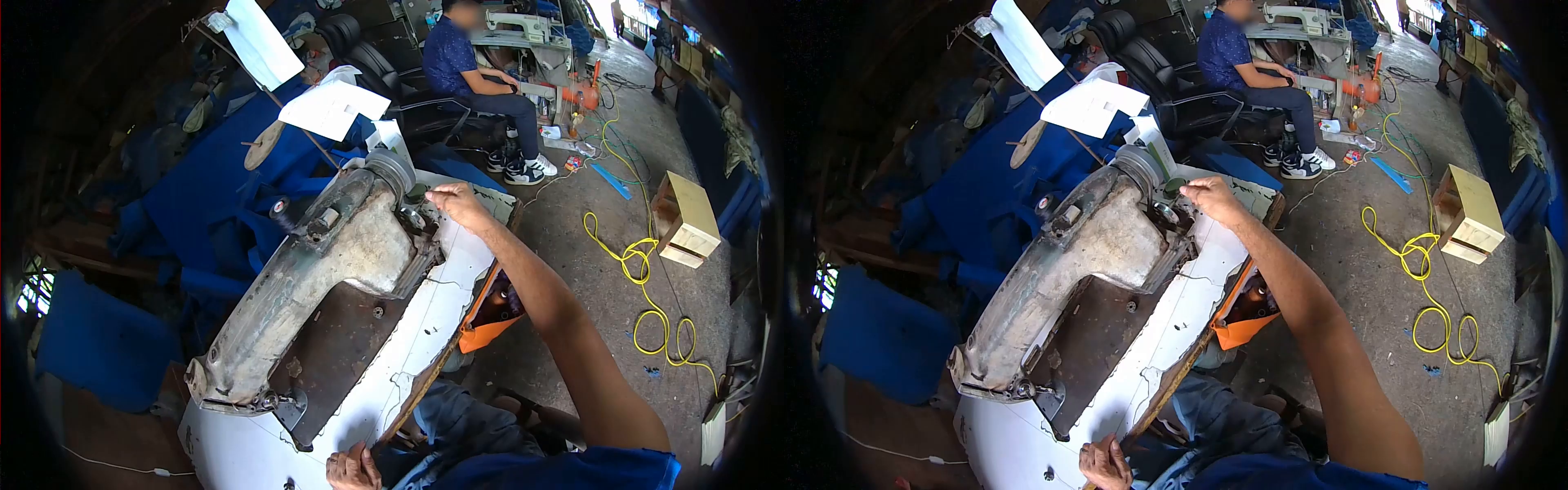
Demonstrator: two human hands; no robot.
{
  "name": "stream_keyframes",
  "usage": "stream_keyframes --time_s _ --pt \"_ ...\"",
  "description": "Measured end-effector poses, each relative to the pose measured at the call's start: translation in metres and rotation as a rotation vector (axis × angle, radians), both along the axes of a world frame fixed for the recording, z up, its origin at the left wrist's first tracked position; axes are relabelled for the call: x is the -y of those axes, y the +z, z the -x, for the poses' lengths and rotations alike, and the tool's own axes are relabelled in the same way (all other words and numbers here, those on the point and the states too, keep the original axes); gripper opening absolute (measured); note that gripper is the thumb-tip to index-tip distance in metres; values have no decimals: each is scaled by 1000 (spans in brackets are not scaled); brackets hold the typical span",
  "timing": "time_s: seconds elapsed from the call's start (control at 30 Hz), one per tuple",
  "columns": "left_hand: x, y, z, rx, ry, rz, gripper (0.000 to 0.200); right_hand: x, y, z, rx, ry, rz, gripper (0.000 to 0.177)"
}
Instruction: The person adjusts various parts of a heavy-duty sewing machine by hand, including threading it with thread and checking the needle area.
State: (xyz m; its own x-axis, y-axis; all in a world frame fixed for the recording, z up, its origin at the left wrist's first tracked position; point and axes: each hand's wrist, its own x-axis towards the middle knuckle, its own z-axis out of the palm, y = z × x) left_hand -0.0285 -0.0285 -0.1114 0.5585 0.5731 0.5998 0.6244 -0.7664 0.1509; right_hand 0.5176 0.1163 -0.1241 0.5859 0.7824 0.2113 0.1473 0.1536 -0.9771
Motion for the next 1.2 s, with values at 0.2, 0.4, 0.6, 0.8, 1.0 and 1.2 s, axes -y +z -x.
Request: stream_keyframes --time_s 0.2,0.4,0.6,0.8,1.0,1.2 --pt "-3 -7 1 -16 -25 -105 14 -1 -5 -6 55 119 -24 21" --pt "-1 -6 1 -42 -2 -72 14 12 -1 12 275 32 -137 28" --pt "0 -5 3 -62 12 -72 14 17 1 17 416 -32 -37 43" --pt "-3 -4 1 -27 -38 -45 13 22 53 37 884 -219 249 81" --pt "0 -6 3 -6 -45 -51 13 0 45 31 775 -221 259 76" --pt "0 -15 14 -13 -46 -72 13 34 31 -5 37 177 196 37"
